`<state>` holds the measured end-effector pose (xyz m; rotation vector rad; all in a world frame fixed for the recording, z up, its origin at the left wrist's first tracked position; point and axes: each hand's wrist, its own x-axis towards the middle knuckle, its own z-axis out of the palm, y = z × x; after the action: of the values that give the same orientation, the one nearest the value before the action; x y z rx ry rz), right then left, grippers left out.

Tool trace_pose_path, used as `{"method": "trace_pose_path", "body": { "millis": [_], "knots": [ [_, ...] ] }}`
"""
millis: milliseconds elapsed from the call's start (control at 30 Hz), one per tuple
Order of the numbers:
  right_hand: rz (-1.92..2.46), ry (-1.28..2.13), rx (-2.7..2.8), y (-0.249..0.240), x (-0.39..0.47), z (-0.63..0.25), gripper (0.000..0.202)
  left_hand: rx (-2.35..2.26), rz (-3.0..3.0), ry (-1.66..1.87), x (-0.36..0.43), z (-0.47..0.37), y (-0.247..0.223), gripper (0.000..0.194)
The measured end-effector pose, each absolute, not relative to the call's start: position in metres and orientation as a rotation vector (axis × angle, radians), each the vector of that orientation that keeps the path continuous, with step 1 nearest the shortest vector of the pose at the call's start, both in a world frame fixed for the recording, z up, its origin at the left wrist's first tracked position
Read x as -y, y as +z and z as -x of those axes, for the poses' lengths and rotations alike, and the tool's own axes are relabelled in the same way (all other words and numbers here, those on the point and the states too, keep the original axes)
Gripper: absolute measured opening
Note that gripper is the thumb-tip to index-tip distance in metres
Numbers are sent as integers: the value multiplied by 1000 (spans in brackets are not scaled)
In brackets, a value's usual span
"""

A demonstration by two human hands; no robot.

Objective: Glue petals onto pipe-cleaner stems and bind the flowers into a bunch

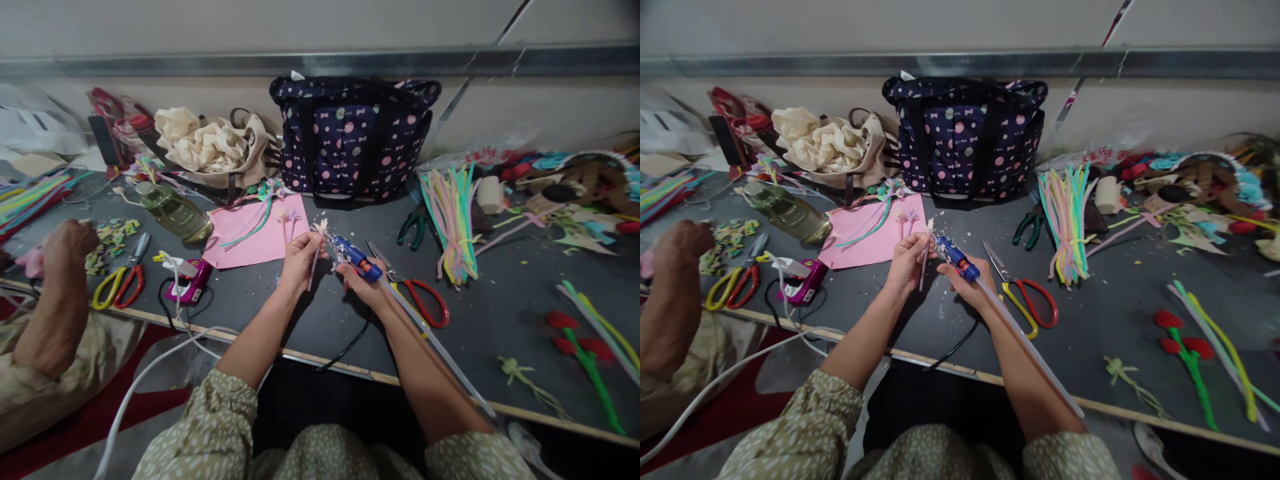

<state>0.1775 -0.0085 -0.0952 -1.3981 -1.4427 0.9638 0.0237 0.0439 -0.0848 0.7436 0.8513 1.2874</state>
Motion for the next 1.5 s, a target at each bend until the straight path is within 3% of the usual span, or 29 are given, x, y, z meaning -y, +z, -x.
{"method": "trace_pose_path", "body": {
  "millis": [900, 1167, 1333, 1500],
  "knots": [
    [1447, 1003, 1435, -79, 11, -172, 37, -908, -797, 1311, -45, -23, -85, 28],
    [1171, 1185, 1179, -80, 5, -190, 48, -927, -713, 1362, -49, -21, -88, 27],
    [1303, 1084, 928, -78, -7, -201, 35, -961, -629, 1397, -52, -18, -87, 27],
    [1452, 944, 1134, -91, -13, -204, 23, -956, -613, 1408, -53, -18, -87, 27]
  ]
}}
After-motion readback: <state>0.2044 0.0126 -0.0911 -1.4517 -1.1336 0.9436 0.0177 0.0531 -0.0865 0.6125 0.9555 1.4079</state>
